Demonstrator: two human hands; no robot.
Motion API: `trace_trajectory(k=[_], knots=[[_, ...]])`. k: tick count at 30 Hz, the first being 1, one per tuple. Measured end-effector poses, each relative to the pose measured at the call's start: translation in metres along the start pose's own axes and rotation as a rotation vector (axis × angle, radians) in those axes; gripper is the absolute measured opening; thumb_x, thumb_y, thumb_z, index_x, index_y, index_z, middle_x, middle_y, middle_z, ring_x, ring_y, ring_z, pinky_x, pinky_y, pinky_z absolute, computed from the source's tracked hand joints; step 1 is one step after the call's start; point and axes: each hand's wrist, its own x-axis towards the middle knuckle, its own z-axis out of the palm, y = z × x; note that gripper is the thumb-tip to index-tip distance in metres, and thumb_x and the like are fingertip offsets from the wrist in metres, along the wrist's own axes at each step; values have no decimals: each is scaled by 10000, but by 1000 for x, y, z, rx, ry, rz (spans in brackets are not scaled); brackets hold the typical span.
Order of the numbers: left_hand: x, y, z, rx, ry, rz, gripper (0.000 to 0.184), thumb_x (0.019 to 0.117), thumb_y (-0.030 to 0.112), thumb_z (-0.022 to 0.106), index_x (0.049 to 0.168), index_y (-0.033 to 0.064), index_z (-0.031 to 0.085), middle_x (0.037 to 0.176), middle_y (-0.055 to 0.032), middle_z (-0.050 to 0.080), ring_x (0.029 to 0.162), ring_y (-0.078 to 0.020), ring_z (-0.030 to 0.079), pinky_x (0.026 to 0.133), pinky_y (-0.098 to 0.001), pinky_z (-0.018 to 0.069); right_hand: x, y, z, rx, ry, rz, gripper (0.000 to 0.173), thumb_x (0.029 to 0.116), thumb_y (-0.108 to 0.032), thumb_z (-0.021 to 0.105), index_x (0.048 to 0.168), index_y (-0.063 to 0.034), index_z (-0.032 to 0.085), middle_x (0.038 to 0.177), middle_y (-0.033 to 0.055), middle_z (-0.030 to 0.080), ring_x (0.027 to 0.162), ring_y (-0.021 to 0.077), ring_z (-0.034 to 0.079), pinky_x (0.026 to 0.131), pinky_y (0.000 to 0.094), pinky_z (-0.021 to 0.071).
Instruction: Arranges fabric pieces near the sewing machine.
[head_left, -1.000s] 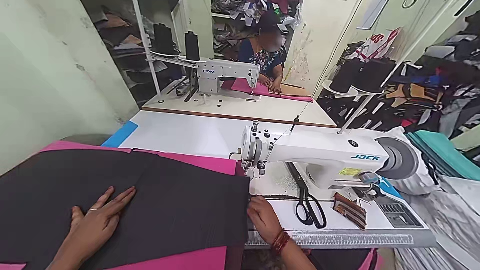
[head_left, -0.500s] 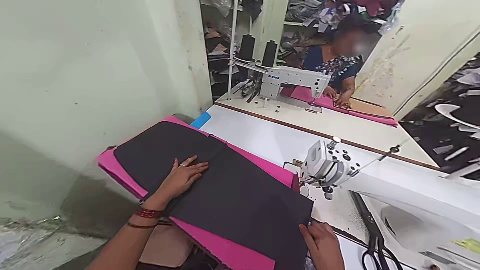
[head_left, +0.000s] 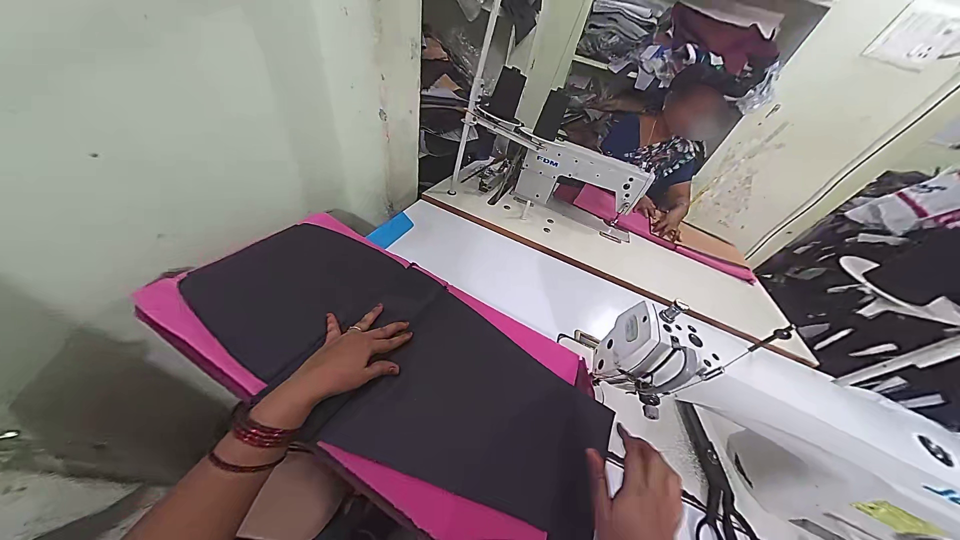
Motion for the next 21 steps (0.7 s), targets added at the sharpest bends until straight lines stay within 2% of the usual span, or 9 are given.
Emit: trace_trajectory(k=[3, 5, 7, 8, 10, 12, 14, 17, 21], knots=[[0, 0, 3, -3, 20, 14, 530, 995, 427, 613, 1496, 266, 551, 1640, 79, 383, 1584, -395, 83, 1050, -865, -55, -1, -78, 11, 165, -65, -347, 630, 975, -509, 517, 1288, 15, 673, 1281, 203, 684, 1219, 413, 635, 1018, 586, 486], [-1, 0, 7, -1, 56, 25, 513, 988, 414, 625, 1474, 257, 579, 1628, 72, 406, 1580, -403, 103, 1046, -870, -48, 6, -137, 35, 327, -240, -511, 775, 981, -620, 427, 1383, 16, 607, 1446, 181, 594, 1374, 404, 526, 1108, 570, 432], [-2, 3, 9, 8, 96, -2, 497, 989, 373, 614, 1463, 224, 591, 1619, 48, 427, 1577, -395, 134, 1068, -852, -35, 23, -192, 63, 427, -359, -588, 846, 964, -628, 477, 1466, 53, 506, 1572, 205, 455, 1483, 424, 379, 1186, 579, 331], [-4, 5, 9, 19, 116, -41, 503, 995, 319, 599, 1473, 164, 571, 1619, -15, 429, 1570, -391, 175, 1096, -830, -21, 34, -218, 77, 442, -417, -588, 855, 963, -595, 528, 1500, 66, 451, 1615, 222, 380, 1519, 432, 306, 1219, 585, 270], [-4, 7, 14, 85, 141, -118, 575, 1064, 278, 466, 1577, 35, 369, 1641, -191, 345, 1550, -388, 252, 1156, -782, 1, 57, -254, 106, 436, -547, -541, 852, 986, -503, 559, 1571, 62, 307, 1675, 233, 233, 1567, 416, 175, 1260, 568, 152], [-4, 3, 20, 49, 223, -92, 577, 1040, 282, 526, 1541, 14, 430, 1591, -208, 423, 1529, -379, 311, 1160, -772, 7, 76, -264, 123, 406, -703, -464, 891, 1011, -545, 517, 1616, 22, 191, 1700, 229, 138, 1588, 385, 96, 1278, 545, 88], [-2, -1, 18, 52, 214, -49, 511, 1027, 301, 549, 1492, 90, 538, 1557, -102, 507, 1546, -370, 273, 1143, -799, -8, 85, -259, 129, 377, -761, -434, 929, 1002, -598, 498, 1620, 17, 176, 1705, 222, 120, 1594, 358, 85, 1289, 506, 64], [2, -18, 35, -49, 388, 129, 515, 990, 358, 370, 1316, 153, 711, 1443, -5, 627, 1497, -437, 348, 1069, -863, 14, 83, -236, 130, 260, -720, -410, 844, 1035, -539, 455, 1603, 40, 223, 1701, 216, 147, 1593, 342, 114, 1287, 492, 62], [7, -26, 38, -19, 401, 178, 689, 1005, 508, 186, 1371, 187, 674, 1480, 48, 594, 1499, -454, 334, 1032, -887, 42, 75, -187, 116, 114, -650, -347, 829, 1036, -548, 445, 1601, 28, 252, 1703, 193, 164, 1592, 336, 129, 1276, 531, 86]])
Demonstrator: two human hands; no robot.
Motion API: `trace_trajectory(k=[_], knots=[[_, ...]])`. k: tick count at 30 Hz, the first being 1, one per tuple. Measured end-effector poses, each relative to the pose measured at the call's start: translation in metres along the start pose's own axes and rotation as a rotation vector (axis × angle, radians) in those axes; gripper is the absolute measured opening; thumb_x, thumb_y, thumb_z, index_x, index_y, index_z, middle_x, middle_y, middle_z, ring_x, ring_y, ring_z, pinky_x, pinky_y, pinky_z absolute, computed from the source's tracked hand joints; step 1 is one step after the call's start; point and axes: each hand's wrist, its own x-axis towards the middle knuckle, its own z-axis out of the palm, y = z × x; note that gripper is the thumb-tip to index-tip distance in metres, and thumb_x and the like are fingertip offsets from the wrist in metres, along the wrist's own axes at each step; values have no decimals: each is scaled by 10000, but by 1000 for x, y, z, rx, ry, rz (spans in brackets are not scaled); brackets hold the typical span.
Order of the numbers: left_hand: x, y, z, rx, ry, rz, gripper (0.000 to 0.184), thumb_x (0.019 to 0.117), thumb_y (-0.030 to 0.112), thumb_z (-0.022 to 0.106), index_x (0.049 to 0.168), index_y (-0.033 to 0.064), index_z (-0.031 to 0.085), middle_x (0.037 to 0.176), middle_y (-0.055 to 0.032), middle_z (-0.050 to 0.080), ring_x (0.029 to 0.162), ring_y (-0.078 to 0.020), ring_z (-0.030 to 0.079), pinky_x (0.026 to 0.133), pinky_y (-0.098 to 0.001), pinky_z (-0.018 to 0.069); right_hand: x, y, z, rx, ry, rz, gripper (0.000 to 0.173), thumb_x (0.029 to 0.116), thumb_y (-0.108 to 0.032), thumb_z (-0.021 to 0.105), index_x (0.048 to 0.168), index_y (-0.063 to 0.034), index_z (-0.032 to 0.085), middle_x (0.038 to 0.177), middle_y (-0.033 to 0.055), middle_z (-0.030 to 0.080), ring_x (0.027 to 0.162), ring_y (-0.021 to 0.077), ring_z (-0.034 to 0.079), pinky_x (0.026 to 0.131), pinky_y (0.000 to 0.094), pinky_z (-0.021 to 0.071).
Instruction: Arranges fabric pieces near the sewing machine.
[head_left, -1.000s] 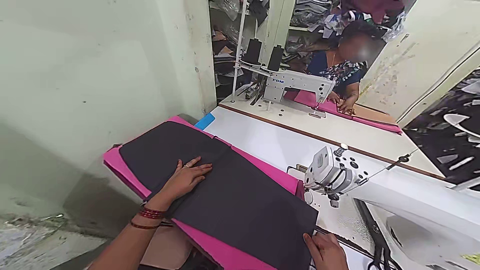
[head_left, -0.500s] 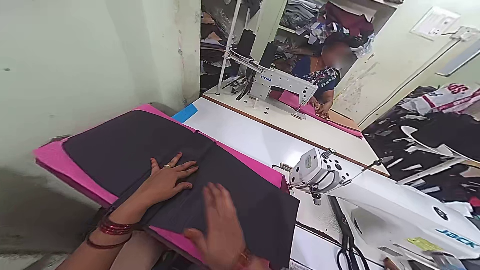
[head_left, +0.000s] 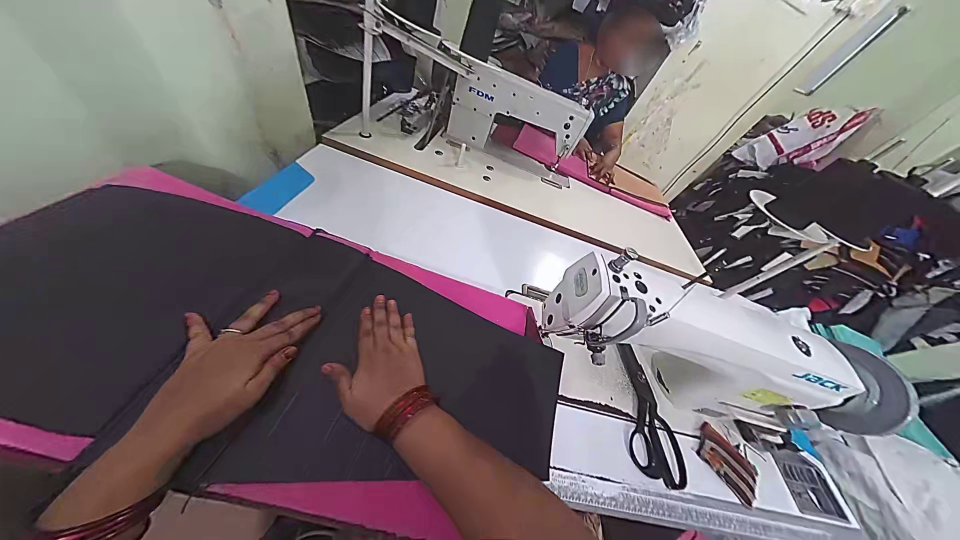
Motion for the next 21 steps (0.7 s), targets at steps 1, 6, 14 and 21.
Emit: trace_trajectory(k=[1, 6, 14, 21], knots=[[0, -1, 1, 8, -9, -1, 704, 1003, 527, 177, 1379, 188, 667, 1487, 49, 587, 1500, -451, 332, 1032, -887, 48, -13, 15, -1, -20, 36, 30, 826, 1031, -548, 448, 1592, 34, 276, 1696, 201, 188, 1586, 343, 154, 1272, 540, 106], [-1, -5, 4, 12, -17, -3, 699, 998, 536, 190, 1393, 194, 656, 1501, 34, 575, 1498, -457, 333, 1029, -888, 59, -94, 96, -5, -86, 285, 178, 818, 1015, -561, 427, 1510, 91, 415, 1620, 265, 343, 1524, 415, 310, 1224, 597, 242], [20, 40, -13, 118, -218, -207, 449, 1066, 283, 444, 1385, 32, 636, 1514, -110, 555, 1501, -510, 282, 1106, -835, 13, -132, 118, -10, 91, 285, 281, 858, 1013, -515, 477, 1549, 127, 286, 1662, 293, 204, 1564, 422, 183, 1265, 510, 188], [70, 201, 65, 37, -244, 397, 443, 1039, 236, 491, 1432, 60, 596, 1514, -102, 555, 1484, -419, 384, 1118, -829, 44, -132, 119, -15, 156, 277, 276, 825, 994, -438, 537, 1547, 125, 295, 1662, 290, 206, 1566, 409, 186, 1271, 486, 185]])
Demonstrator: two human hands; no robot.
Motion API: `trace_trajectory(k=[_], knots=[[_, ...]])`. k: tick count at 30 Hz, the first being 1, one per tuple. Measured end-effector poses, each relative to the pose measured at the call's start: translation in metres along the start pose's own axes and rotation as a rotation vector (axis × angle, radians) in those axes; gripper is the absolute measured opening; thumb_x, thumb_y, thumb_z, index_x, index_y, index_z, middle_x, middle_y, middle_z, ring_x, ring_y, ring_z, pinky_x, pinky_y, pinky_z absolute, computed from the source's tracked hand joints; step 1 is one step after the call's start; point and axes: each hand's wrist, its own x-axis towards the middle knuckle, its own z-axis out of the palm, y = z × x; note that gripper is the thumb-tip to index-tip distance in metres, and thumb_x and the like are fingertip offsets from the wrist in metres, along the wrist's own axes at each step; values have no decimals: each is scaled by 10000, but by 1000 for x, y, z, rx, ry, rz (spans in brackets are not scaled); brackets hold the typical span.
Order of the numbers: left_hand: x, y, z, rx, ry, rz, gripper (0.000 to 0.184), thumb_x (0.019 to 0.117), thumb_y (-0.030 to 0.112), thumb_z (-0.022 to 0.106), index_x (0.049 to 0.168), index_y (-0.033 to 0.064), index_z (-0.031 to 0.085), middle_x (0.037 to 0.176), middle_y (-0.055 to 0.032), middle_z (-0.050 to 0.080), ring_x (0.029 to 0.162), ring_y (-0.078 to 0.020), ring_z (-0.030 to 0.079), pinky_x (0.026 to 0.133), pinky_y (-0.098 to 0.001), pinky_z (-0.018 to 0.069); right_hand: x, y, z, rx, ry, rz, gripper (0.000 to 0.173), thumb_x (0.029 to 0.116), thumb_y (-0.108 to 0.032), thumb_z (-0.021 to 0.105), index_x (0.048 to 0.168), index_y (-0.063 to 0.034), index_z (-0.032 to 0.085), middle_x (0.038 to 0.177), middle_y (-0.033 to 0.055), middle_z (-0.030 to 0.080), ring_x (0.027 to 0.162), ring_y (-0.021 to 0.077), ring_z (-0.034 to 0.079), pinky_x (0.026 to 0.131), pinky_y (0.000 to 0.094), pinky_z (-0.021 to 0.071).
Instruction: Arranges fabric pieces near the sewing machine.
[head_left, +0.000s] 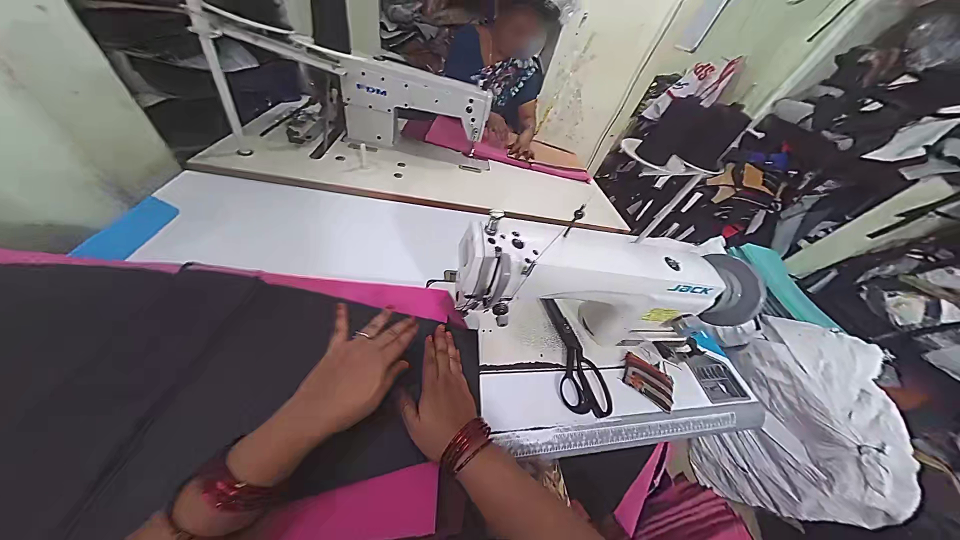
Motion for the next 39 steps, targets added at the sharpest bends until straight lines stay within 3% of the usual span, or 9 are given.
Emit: trace_trajectory(k=[3, 8, 14, 22, 26, 29, 31, 35, 39], knots=[[23, 6, 25, -170, -72, -22, 419, 1056, 160, 431, 1430, 77, 603, 1541, -74, 530, 1512, -389, 343, 1147, -794, 18, 3, 0, -1, 77, 31, 0, 765, 961, -329, 591, 1544, 98, 337, 1657, 272, 246, 1563, 387, 215, 1271, 471, 192], [10, -7, 55, -98, 140, 44, 679, 1036, 467, 245, 1415, 28, 598, 1509, -142, 551, 1447, -494, 402, 1084, -845, 107, 5, 5, -6, 135, 13, -50, 742, 943, -289, 671, 1516, 95, 398, 1636, 276, 299, 1551, 387, 254, 1272, 471, 198], [-7, 16, 14, -78, -116, -36, 558, 1092, 311, 332, 1501, -48, 452, 1582, -248, 418, 1496, -547, 260, 1093, -838, 75, -5, -6, 1, 187, 24, -24, 786, 943, -337, 684, 1525, 95, 381, 1641, 287, 277, 1541, 398, 274, 1268, 468, 210], [6, 3, 15, -99, -85, -48, 506, 1071, 249, 390, 1492, -11, 495, 1576, -216, 444, 1489, -561, 261, 1088, -847, 79, 14, 8, -14, 236, -92, -51, 839, 961, -399, 674, 1556, 79, 327, 1650, 285, 254, 1544, 402, 263, 1262, 493, 216], [5, 0, 16, -84, -83, -64, 547, 1062, 318, 445, 1514, 13, 476, 1594, -194, 426, 1501, -542, 253, 1084, -851, 61, -19, 54, -47, 319, -6, -158, 500, 981, -212, 669, 1385, 72, 586, 1443, 264, 571, 1377, 390, 529, 1182, 511, 374], [7, -1, 16, -94, -100, -64, 594, 1036, 366, 513, 1522, 28, 471, 1605, -175, 416, 1511, -527, 242, 1085, -851, 53, -69, 110, -94, 210, 347, 169, 304, 958, -162, 657, 1186, 22, 738, 1209, 212, 721, 1178, 365, 674, 1059, 514, 497], [6, -2, 18, -88, -81, -63, 586, 1033, 380, 512, 1516, 47, 490, 1601, -151, 432, 1513, -512, 254, 1090, -847, 57, -93, 154, -130, 62, 460, 483, 403, 997, -267, 623, 1248, 41, 690, 1258, 260, 678, 1224, 422, 628, 1081, 555, 463], [2, -7, 33, -33, 19, -52, 603, 1018, 455, 443, 1488, 92, 545, 1578, -87, 482, 1499, -473, 321, 1093, -837, 106, -106, 217, -166, -172, 430, 1050, 815, 962, -511, 646, 1492, 75, 445, 1470, 369, 466, 1371, 531, 457, 1044, 658, 419], [-5, -8, 39, -10, 28, -15, 604, 1017, 479, 435, 1485, 117, 554, 1579, -54, 484, 1501, -441, 338, 1099, -826, 133, -93, 235, -165, -184, 305, 1270, 828, 958, -541, 639, 1506, 43, 430, 1469, 324, 487, 1370, 483, 478, 1022, 630, 446]])
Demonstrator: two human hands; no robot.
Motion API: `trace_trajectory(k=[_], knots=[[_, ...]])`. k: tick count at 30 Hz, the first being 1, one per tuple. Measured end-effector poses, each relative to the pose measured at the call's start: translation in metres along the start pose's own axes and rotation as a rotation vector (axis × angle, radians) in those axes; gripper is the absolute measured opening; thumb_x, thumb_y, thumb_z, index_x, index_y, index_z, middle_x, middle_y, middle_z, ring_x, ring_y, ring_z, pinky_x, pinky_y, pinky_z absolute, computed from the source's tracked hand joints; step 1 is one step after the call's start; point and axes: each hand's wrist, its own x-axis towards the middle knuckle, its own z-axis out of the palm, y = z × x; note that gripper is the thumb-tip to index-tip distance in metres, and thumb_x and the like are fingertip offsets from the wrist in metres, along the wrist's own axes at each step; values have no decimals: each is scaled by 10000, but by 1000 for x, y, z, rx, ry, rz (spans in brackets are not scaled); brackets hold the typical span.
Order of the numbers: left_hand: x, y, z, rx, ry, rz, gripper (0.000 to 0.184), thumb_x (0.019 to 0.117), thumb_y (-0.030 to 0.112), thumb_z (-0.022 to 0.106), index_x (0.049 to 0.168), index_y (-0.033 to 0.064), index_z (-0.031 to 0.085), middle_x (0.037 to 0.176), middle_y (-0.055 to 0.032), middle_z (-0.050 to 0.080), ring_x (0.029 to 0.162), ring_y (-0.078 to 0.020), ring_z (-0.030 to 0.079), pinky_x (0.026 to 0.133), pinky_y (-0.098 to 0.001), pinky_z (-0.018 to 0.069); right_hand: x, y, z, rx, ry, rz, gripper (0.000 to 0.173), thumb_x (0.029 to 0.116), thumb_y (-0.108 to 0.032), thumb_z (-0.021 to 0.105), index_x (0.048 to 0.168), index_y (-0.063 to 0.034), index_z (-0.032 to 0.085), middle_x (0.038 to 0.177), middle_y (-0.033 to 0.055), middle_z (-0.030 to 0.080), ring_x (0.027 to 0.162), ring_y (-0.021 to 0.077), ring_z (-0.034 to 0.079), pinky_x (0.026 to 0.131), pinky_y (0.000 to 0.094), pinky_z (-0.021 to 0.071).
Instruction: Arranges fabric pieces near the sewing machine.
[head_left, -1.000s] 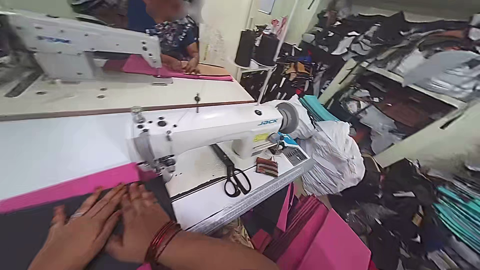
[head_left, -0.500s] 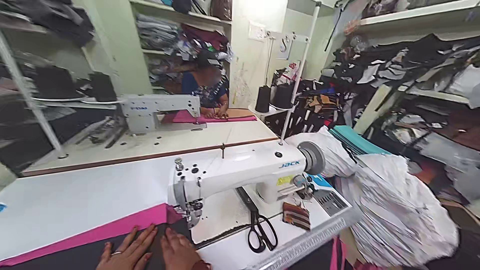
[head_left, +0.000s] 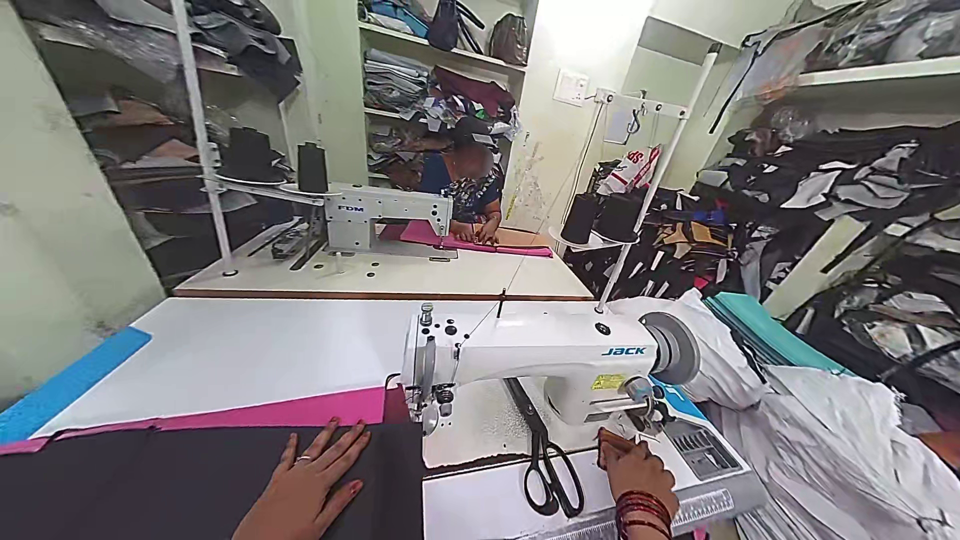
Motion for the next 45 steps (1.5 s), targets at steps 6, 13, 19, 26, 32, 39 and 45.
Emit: trace_trajectory(k=[6, 13, 19, 26, 32, 39, 45], knots=[[-8, 4, 0, -2, 32, 17, 595, 1000, 479, 450, 1468, 134, 579, 1564, -32, 507, 1493, -427, 361, 1093, -829, 151, 10, 10, -8, 199, 29, -18, 1075, 797, -472, 858, 1554, 67, 317, 1442, 390, 471, 1303, 538, 520, 1032, 628, 460], [-5, 8, -6, -67, -47, -50, 604, 1011, 494, 466, 1495, 144, 547, 1598, -11, 461, 1538, -384, 285, 1142, -793, 85, -62, 10, -18, 850, -68, -585, 800, 780, -12, 766, 1470, 110, 380, 1082, 251, 686, 952, 270, 695, 853, 436, 571], [-6, 9, -11, -118, -87, -64, 687, 1017, 522, 457, 1519, 55, 487, 1619, -68, 425, 1549, -378, 259, 1169, -761, 75, -197, -81, 45, 930, 54, -1459, 205, 891, -221, 718, 1024, -78, 780, 1045, 37, 774, 1047, 124, 687, 972, 254, 518], [-4, 7, -15, -171, -173, -86, 594, 977, 245, 485, 1531, 33, 459, 1658, -60, 354, 1579, -348, 169, 1198, -711, 39, -246, -92, 108, 539, 325, -1619, 254, 902, -114, 598, 1047, -125, 807, 1088, 54, 759, 1024, 245, 701, 923, 329, 556], [-4, 6, -10, -139, -106, -46, 550, 1005, 254, 427, 1508, 43, 498, 1639, -50, 394, 1562, -347, 237, 1193, -720, 92, -237, -104, 114, 501, 262, -1585, 314, 936, -216, 576, 1122, -74, 785, 1175, 89, 747, 1069, 290, 699, 913, 410, 558], [-3, 8, -16, -154, -147, -61, 576, 980, 254, 504, 1505, 18, 489, 1647, -71, 375, 1569, -358, 207, 1203, -705, 87, -216, -142, 115, 500, 52, -1565, 395, 823, -150, 654, 1179, -11, 758, 1263, 142, 718, 1231, 395, 643, 1044, 560, 489], [-2, 8, -14, -131, -145, -51, 617, 973, 289, 557, 1524, 27, 465, 1653, -64, 364, 1564, -366, 219, 1200, -708, 108, -197, -166, 114, 456, -69, -1554, 494, 815, -21, 581, 1295, 33, 682, 1391, 149, 651, 1318, 354, 598, 1130, 482, 443]])
